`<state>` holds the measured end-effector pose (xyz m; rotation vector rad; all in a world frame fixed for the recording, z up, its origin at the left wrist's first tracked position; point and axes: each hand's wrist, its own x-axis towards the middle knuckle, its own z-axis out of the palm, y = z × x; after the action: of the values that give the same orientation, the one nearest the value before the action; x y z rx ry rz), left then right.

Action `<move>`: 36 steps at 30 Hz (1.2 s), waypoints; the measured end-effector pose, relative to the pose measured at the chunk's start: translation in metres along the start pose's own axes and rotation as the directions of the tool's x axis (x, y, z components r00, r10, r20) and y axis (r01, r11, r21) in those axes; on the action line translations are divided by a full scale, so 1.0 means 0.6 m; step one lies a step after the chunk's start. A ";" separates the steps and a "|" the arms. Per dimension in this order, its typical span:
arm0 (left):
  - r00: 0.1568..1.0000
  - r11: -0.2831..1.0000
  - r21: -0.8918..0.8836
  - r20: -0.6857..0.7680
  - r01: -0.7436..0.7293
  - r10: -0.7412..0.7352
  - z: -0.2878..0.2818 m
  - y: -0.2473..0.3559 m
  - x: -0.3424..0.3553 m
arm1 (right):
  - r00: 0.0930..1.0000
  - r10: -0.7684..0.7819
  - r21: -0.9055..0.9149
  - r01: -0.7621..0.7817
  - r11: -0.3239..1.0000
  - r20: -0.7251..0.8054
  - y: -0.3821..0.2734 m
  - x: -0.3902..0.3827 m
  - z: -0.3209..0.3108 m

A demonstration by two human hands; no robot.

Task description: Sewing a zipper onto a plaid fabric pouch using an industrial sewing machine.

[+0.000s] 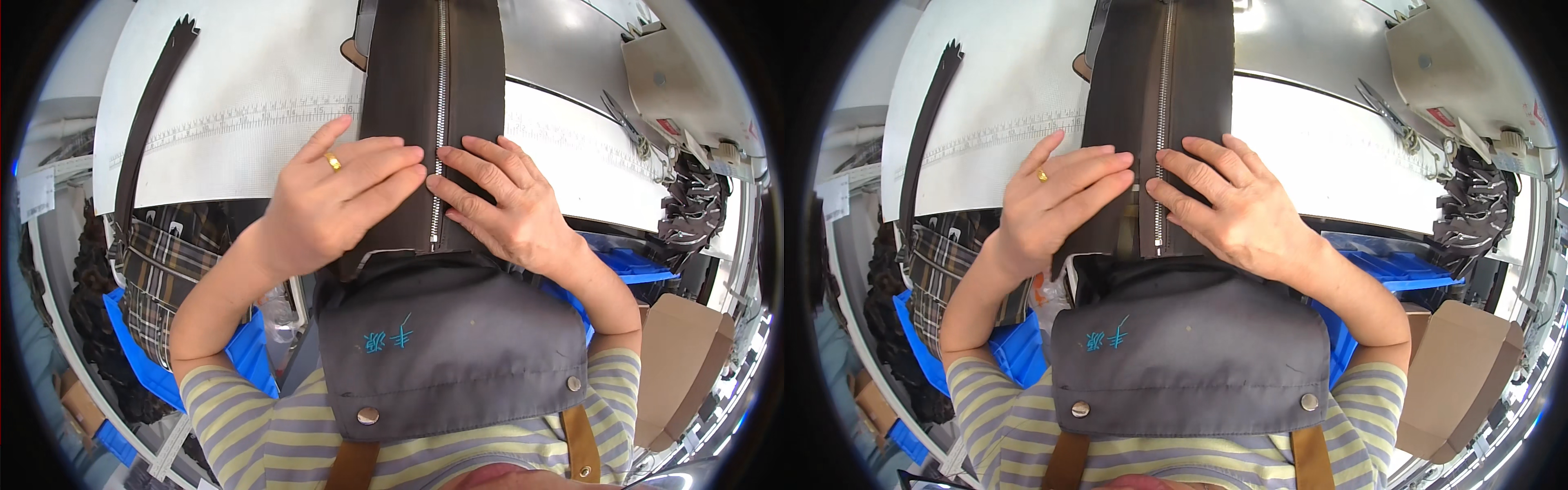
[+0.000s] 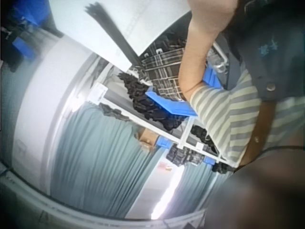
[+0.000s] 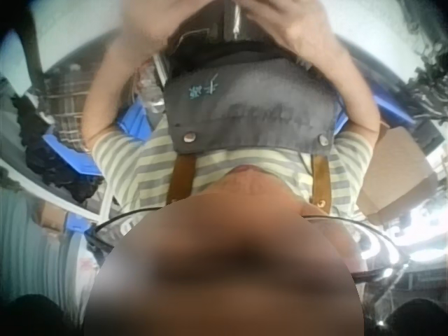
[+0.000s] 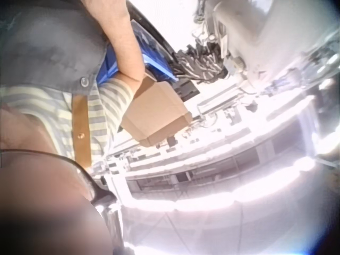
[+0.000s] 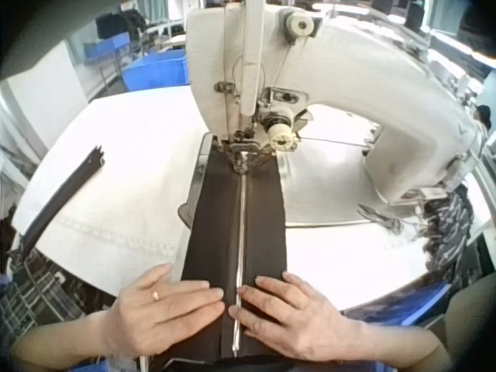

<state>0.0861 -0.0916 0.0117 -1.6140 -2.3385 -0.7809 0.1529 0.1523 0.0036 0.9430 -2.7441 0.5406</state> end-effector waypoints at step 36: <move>0.778 0.923 -0.331 0.626 0.197 0.058 -0.052 -0.060 0.043 | 1.000 0.010 0.059 -0.011 0.998 0.028 0.002 -0.013 0.011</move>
<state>0.0389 -0.0964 0.0384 -2.2524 -2.8409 -0.8503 0.1576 0.1549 -0.0052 0.9571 -2.7735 0.6187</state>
